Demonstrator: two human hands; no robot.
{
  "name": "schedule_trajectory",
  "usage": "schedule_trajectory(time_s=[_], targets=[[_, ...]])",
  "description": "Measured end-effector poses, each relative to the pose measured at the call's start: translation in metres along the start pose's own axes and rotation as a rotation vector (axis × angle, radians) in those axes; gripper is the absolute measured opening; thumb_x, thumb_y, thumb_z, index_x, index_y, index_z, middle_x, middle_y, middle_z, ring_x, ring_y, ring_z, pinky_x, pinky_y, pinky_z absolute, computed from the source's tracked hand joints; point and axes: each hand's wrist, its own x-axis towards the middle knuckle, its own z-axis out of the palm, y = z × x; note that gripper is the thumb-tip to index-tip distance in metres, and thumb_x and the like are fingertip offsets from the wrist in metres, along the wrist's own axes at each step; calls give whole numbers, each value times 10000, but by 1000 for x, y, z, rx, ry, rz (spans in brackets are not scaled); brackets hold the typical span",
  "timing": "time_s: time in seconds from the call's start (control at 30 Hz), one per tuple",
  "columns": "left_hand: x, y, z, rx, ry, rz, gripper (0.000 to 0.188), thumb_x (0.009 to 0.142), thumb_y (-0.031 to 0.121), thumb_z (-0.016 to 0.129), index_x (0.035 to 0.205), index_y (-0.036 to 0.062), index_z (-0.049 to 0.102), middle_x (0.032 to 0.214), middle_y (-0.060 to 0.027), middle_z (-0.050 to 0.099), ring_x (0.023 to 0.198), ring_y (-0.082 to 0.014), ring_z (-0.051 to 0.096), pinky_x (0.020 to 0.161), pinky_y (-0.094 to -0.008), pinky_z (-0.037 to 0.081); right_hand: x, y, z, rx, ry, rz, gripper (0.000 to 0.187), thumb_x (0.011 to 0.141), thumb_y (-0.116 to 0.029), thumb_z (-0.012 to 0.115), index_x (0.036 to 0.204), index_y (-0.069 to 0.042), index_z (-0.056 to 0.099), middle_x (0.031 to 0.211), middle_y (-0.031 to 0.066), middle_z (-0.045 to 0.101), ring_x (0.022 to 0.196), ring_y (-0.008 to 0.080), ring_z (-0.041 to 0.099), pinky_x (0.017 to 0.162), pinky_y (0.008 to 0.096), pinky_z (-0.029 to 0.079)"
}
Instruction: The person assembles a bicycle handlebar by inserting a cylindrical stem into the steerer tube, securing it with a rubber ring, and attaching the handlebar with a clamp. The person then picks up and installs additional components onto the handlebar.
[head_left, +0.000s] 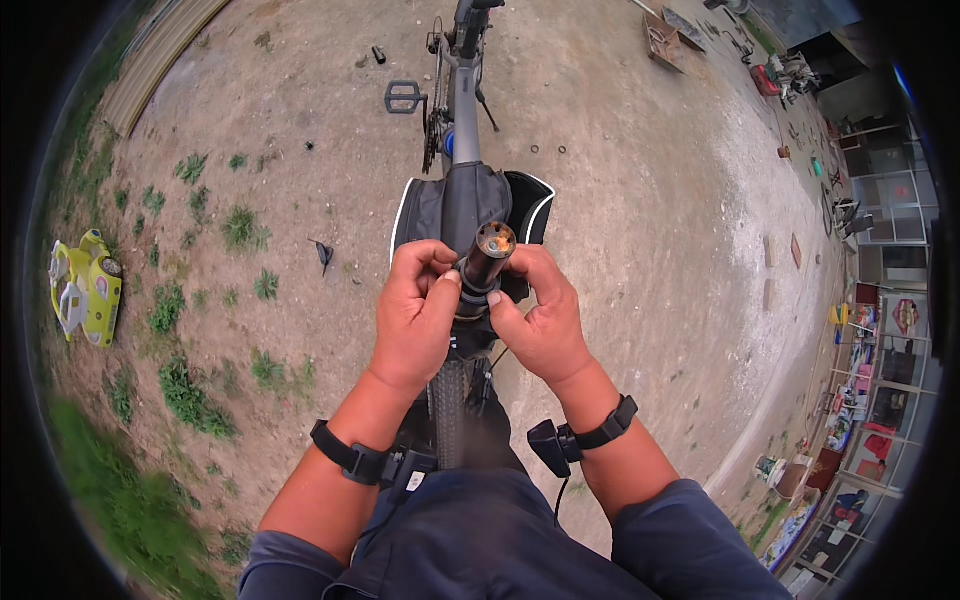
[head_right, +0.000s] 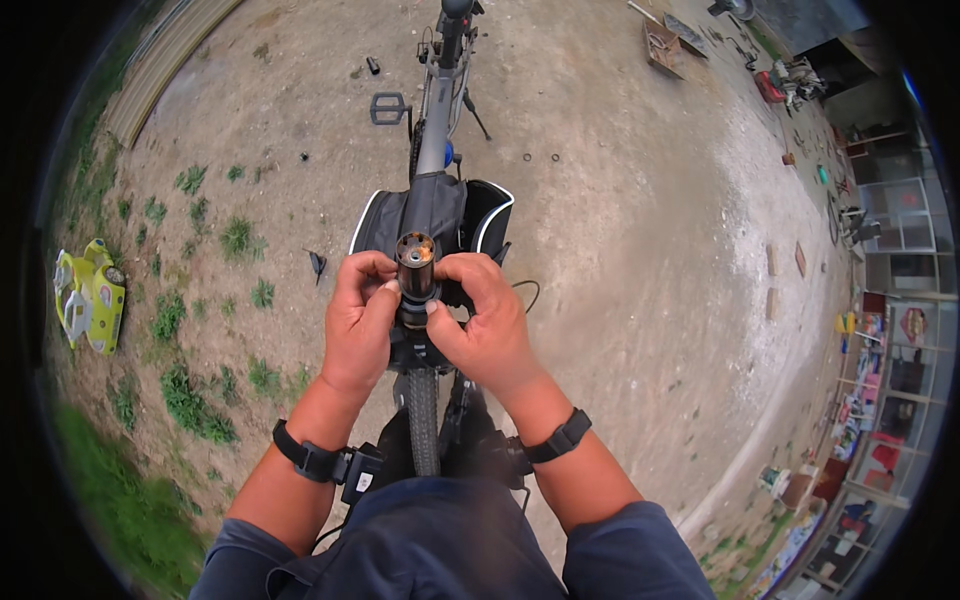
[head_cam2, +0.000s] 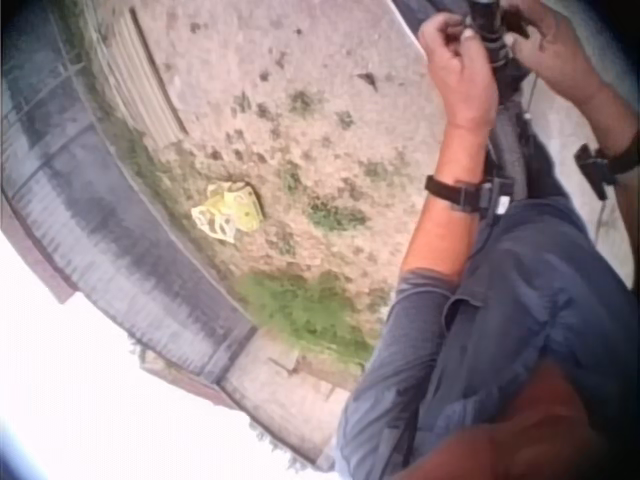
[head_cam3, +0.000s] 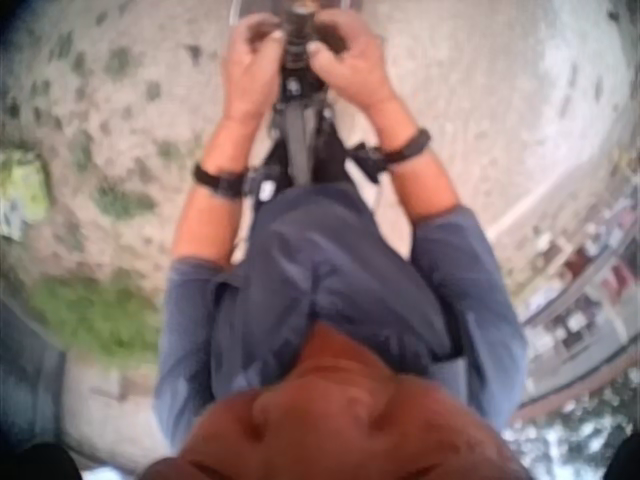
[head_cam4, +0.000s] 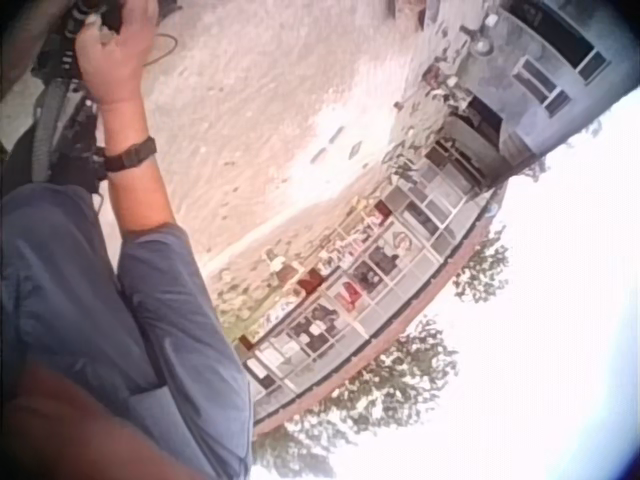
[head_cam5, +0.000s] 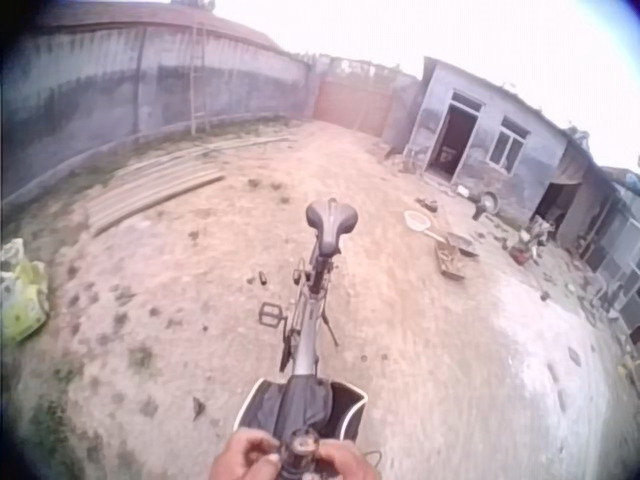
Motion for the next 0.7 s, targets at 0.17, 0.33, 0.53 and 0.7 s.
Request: schedule_trajectory(time_s=[0.17, 0.33, 0.53, 0.7], targets=[[1, -8, -2, 170, 10, 251, 276, 983, -80, 593, 1203, 86, 581, 1050, -37, 527, 818, -71, 525, 720, -246, 463, 1, 4, 2, -89, 41, -172, 375, 828, -36, 740, 1194, -37, 656, 1133, 140, 696, 1024, 331, 699, 894, 410, 579], [5, 0, -9, 449, -29, 548, 341, 921, -118, 633, 1167, 115, 596, 1057, -87, 545, 809, -171, 564, 692, -300, 494, 2, 5, 4, -102, 38, -182, 369, 829, -42, 747, 1189, -44, 665, 1139, 147, 713, 1035, 342, 712, 896, 418, 584], [7, 3, -15, 567, -41, 677, 358, 850, -122, 679, 1111, 120, 648, 1023, -111, 579, 810, -273, 630, 664, -352, 526, 1, 11, 4, -104, 38, -230, 349, 842, -61, 760, 1180, -49, 672, 1153, 163, 720, 1041, 351, 722, 889, 418, 591], [2, 2, -27, 694, -90, 682, 380, 810, -105, 702, 1109, 128, 683, 992, -100, 603, 765, -290, 664, 628, -370, 537, -3, 7, 6, -86, 46, -180, 342, 857, -92, 776, 1179, -45, 674, 1132, 160, 727, 1007, 350, 724, 862, 416, 592]])
